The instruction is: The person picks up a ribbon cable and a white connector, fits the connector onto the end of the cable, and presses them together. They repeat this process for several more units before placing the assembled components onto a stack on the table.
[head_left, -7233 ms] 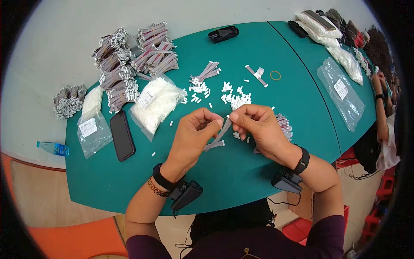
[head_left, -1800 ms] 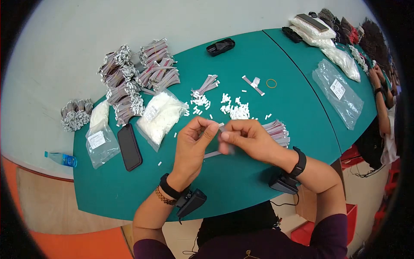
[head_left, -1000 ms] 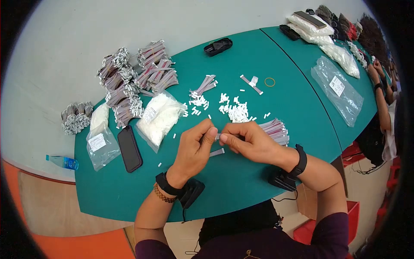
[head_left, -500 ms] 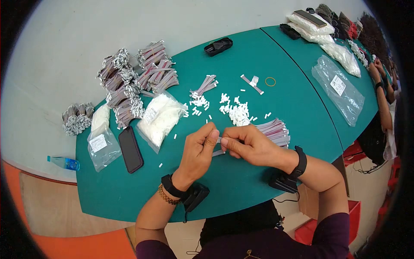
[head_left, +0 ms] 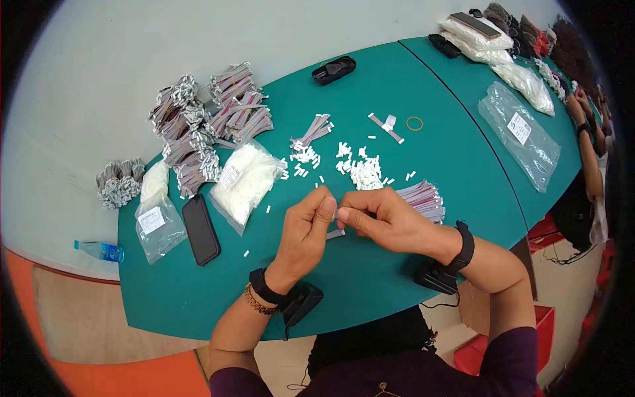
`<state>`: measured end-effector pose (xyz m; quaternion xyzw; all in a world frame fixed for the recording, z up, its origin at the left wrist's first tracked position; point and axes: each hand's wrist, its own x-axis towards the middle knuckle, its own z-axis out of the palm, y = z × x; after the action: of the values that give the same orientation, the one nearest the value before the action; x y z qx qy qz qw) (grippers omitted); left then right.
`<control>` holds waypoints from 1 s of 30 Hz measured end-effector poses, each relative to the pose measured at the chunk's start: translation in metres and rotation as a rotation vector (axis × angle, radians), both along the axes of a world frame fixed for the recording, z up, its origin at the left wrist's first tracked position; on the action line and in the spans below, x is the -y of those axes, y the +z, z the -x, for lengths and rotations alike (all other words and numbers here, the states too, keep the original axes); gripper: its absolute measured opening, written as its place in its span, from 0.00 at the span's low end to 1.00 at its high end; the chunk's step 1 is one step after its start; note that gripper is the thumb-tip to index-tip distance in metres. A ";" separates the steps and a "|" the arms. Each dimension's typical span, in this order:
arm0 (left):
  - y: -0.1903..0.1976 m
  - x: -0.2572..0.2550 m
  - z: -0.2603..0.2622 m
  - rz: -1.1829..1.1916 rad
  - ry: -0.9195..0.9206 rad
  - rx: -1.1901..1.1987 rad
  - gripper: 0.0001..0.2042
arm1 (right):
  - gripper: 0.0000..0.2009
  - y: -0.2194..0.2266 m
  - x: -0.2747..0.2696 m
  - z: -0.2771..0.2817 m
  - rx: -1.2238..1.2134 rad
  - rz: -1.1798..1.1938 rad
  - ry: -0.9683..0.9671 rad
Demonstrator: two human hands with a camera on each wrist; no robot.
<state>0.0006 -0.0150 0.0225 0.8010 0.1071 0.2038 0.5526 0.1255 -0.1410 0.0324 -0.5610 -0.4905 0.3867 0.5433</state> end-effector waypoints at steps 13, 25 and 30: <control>0.002 0.006 -0.001 -0.080 0.044 0.080 0.15 | 0.12 -0.009 -0.002 0.006 -0.017 -0.040 -0.008; -0.001 -0.001 -0.004 -0.122 0.054 0.096 0.14 | 0.12 -0.012 -0.005 0.000 -0.039 -0.023 -0.011; -0.003 -0.002 -0.002 -0.128 0.020 0.100 0.14 | 0.14 -0.011 -0.004 -0.004 -0.056 0.011 0.050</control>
<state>0.0024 -0.0125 0.0199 0.8223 0.0743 0.2556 0.5029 0.1292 -0.1373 0.0211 -0.5404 -0.4869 0.4184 0.5439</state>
